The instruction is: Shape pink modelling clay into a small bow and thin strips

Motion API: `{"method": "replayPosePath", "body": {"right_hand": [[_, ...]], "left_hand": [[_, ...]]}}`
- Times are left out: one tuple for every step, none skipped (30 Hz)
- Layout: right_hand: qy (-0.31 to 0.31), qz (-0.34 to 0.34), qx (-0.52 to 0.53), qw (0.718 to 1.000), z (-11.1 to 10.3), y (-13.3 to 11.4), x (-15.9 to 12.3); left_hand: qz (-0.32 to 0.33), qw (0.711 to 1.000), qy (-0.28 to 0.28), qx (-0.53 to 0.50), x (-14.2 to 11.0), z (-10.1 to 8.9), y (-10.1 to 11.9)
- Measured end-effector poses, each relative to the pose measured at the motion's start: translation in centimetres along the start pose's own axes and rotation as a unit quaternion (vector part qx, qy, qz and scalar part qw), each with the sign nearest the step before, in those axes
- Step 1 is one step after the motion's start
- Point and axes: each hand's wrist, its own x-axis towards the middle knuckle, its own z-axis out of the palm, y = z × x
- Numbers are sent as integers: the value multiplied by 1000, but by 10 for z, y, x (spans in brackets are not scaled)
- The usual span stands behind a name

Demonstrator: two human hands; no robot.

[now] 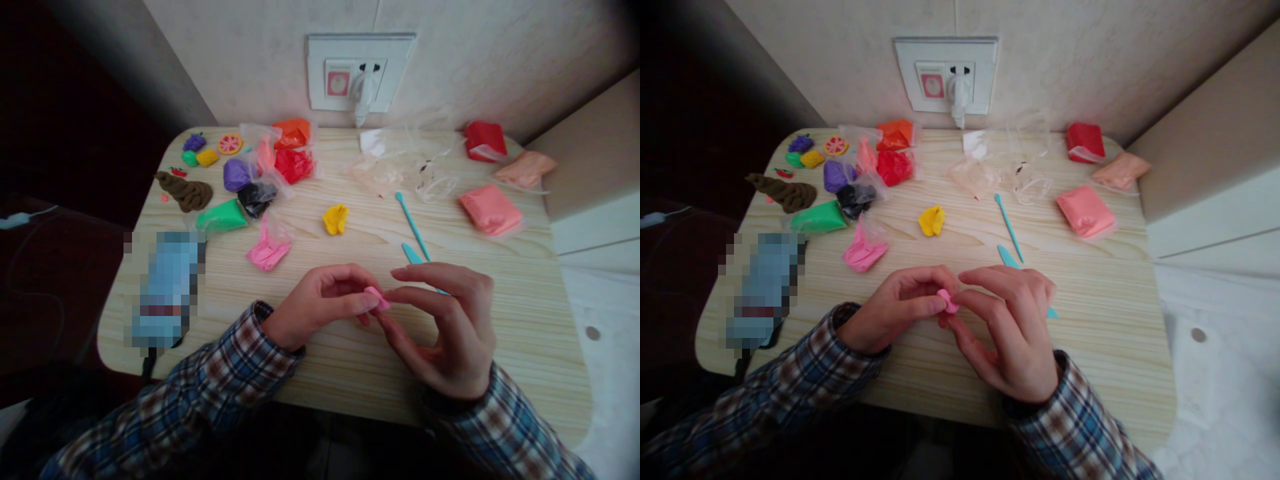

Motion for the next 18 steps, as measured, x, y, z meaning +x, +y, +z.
{"method": "replayPosePath", "body": {"right_hand": [[-1, -3, 3, 1000, 0, 0, 0], [-2, -6, 6, 1000, -1, 0, -1], [-3, -9, 10, 1000, -1, 0, -1], [-5, -12, 13, 1000, -1, 1, -2], [-5, -14, 17, 1000, -1, 1, -2], [-2, -14, 23, 1000, -1, 2, -3], [2, -11, 32, 999, -1, 2, -3], [5, -5, 43, 999, -1, 3, -4], [5, 5, 54, 998, 0, 3, -4], [0, 17, 64, 998, 0, 3, -3], [-14, 28, 72, 997, 0, 4, -3], [-33, 37, 77, 996, 0, 4, -3], [-53, 45, 80, 994, 0, 3, -2], [-69, 48, 82, 993, 0, 3, -1], [-79, 48, 84, 992, 0, 3, -1], [-83, 48, 86, 992, 0, 3, -1], [-82, 50, 89, 991, -1, 3, -1], [-78, 52, 94, 991, -1, 3, -1]], "left_hand": [[1, 1000, 3, -2, 0, 0, 0], [2, 1000, 6, -4, 0, 0, 0], [2, 1000, 8, -4, 0, -1, 0], [2, 1000, 8, -4, 0, -1, 0], [0, 1000, 6, -3, 0, -1, 0], [-2, 1000, 4, -1, 0, -1, 0], [-6, 1000, 0, 1, 0, -1, 1], [-10, 1000, -5, 3, 0, -1, 1], [-12, 1000, -11, 6, 0, -1, 1], [-14, 1000, -19, 11, 0, 0, 2], [-14, 999, -26, 17, 0, 0, 2], [-12, 999, -32, 22, -1, 0, 2], [-11, 999, -36, 28, -1, 0, 3], [-12, 999, -37, 34, -1, 0, 3], [-13, 999, -33, 38, -1, 0, 3], [-16, 999, -27, 42, -1, 0, 3], [-18, 999, -21, 45, -1, 1, 3], [-19, 998, -16, 50, -1, 1, 3]]}}
